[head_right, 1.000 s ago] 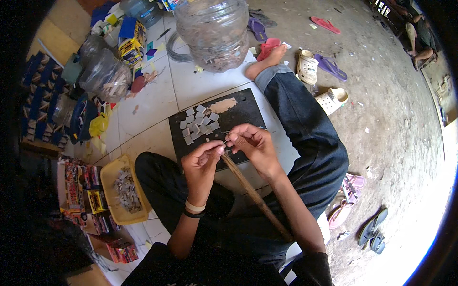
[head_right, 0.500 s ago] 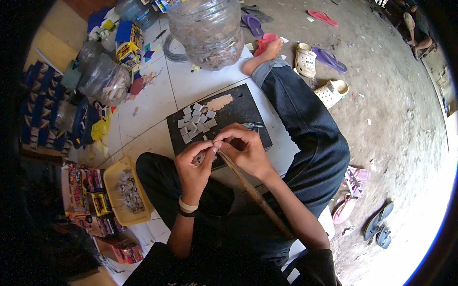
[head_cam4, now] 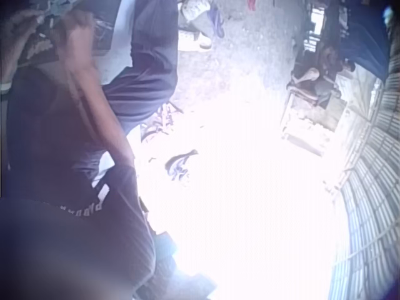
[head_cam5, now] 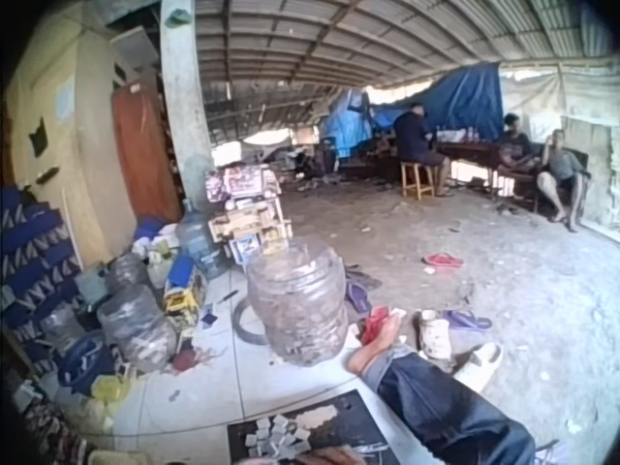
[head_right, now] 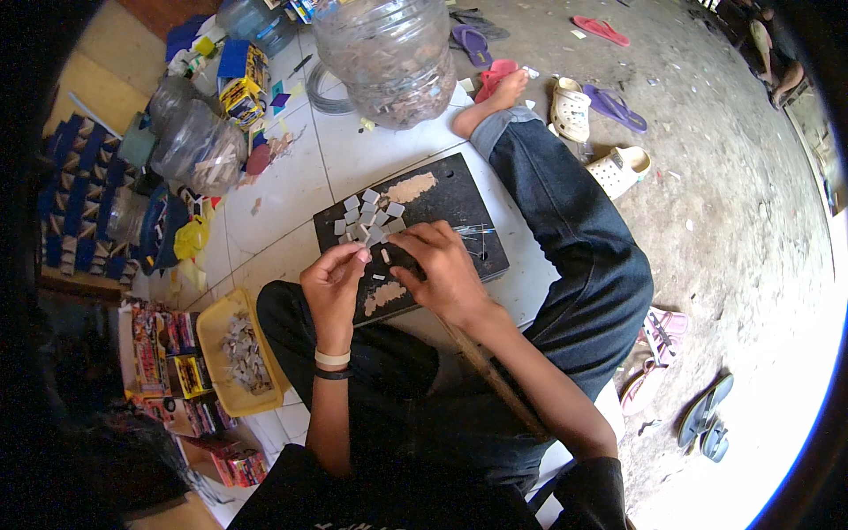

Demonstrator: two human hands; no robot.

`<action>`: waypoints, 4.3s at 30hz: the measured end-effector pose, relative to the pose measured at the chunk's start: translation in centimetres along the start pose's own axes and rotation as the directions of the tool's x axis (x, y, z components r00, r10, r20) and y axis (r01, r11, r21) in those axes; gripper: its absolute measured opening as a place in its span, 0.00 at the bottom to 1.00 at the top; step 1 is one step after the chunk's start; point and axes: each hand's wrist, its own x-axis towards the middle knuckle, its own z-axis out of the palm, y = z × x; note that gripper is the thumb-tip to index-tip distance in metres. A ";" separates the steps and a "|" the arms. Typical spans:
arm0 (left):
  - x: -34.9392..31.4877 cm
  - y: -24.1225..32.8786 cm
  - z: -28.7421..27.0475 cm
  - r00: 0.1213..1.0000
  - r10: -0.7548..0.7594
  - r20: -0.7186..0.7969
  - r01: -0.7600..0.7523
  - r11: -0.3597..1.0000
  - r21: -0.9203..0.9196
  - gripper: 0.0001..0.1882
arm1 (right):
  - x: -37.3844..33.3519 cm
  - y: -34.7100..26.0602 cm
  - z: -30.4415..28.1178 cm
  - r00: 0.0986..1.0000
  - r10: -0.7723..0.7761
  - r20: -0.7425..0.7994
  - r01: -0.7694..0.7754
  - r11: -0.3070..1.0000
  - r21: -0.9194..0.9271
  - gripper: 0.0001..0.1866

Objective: The person sits on the floor and repeatedly inserts a thin metal wire into small rectangular blocks, then taps the wire with a wooden stick to secure it. The person places the finished items into a large plastic container.

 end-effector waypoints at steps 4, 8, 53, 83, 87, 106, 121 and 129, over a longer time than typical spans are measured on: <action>0.2 -0.3 0.2 1.000 -0.001 0.003 0.001 1.000 0.003 0.08 | 0.4 0.1 1.4 0.998 0.002 0.060 0.002 0.998 -0.059 0.22; 0.0 -0.6 0.9 1.000 0.026 0.001 -0.026 1.000 -0.013 0.08 | 0.3 0.4 1.9 0.996 0.016 0.082 -0.009 0.996 -0.084 0.19; -1.5 -2.9 1.3 0.986 0.110 -0.127 -0.118 0.991 -0.060 0.15 | -2.7 -6.1 -0.3 0.995 0.098 0.026 -0.077 0.898 -0.433 0.17; -0.6 -3.4 1.7 0.994 0.084 -0.064 -0.097 0.970 -0.222 0.08 | -0.2 -1.8 2.9 0.985 0.158 -0.063 -0.166 0.974 -0.156 0.14; -0.6 -3.2 1.9 0.994 0.083 -0.066 -0.095 0.973 -0.210 0.08 | -0.2 -1.7 2.9 0.983 0.173 -0.060 -0.180 0.973 -0.145 0.14; -0.3 -1.9 2.4 0.965 0.259 -0.045 -0.260 0.965 -0.027 0.08 | -8.6 -8.0 -5.6 0.698 0.671 0.248 -0.633 0.741 -0.223 0.20; -0.9 -1.9 2.3 0.954 0.296 -0.044 -0.295 0.955 0.035 0.07 | -5.7 -13.3 -8.4 0.904 0.377 0.204 -0.234 0.832 -0.502 0.47; -1.1 -1.9 1.9 0.953 0.300 -0.033 -0.295 0.949 0.108 0.06 | -6.6 -12.0 -7.1 0.893 0.388 0.228 -0.230 0.830 -0.509 0.51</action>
